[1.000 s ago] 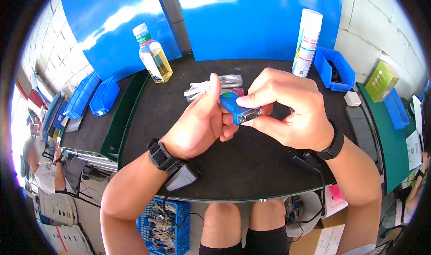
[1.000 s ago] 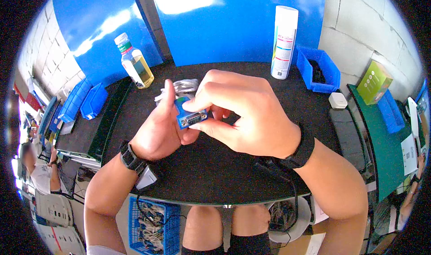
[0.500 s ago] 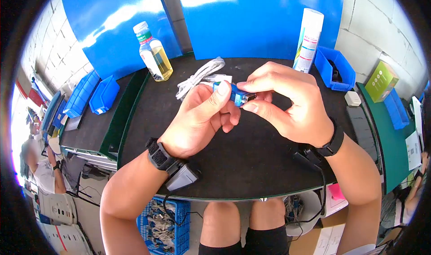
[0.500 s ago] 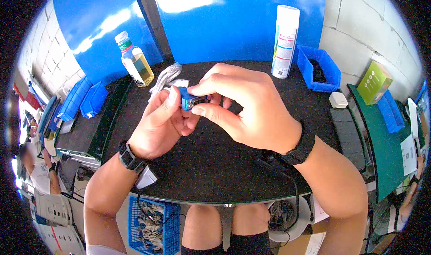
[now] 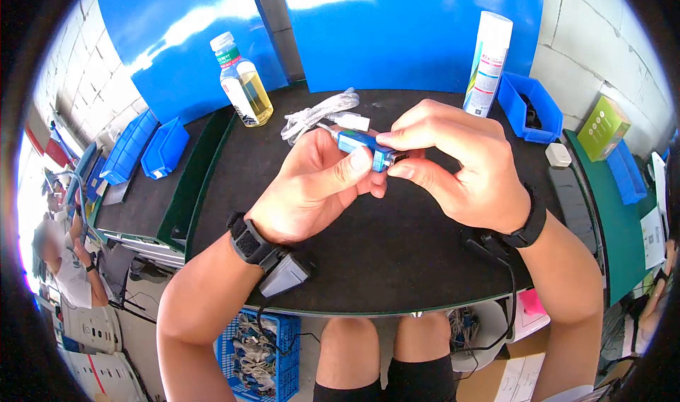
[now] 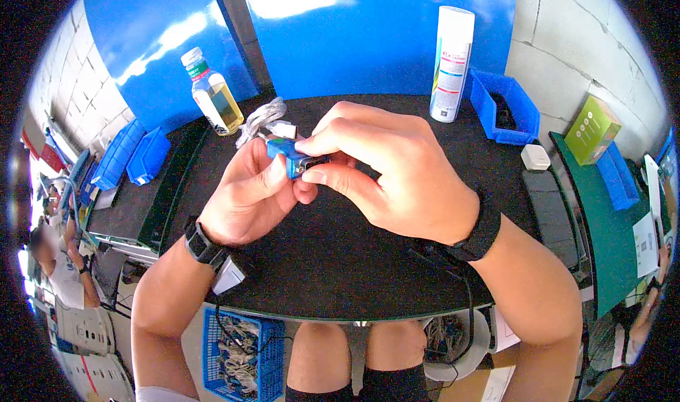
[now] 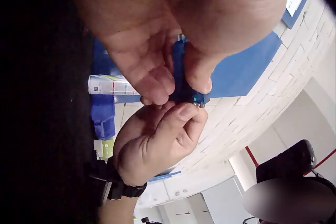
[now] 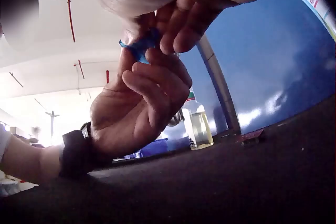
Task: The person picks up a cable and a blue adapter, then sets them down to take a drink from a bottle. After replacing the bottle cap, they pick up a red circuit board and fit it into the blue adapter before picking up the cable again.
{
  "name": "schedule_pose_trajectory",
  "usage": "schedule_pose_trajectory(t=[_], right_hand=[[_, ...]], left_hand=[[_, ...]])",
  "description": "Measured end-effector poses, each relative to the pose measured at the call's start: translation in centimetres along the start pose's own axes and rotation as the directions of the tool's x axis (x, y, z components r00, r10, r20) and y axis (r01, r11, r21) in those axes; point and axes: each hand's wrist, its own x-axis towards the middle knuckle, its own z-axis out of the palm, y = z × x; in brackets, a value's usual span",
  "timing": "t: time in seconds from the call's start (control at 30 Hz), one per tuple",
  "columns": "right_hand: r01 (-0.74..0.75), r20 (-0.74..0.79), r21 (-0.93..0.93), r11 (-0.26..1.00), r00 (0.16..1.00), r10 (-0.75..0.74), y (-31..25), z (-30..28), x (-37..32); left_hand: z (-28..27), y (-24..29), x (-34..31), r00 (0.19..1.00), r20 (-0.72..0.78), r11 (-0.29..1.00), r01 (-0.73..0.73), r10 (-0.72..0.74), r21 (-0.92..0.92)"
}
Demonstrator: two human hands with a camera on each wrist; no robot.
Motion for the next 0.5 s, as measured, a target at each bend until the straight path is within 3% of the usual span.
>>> schedule_pose_trajectory(t=[0.5], right_hand=[[-0.005, -0.016, -0.002, 1.000, 1.000, 0.005, -0.35, 0.20, 0.06]], left_hand=[[1.07, 0.80, -0.23, 0.996, -0.042, 0.987, -0.069, 0.076, 0.146]])
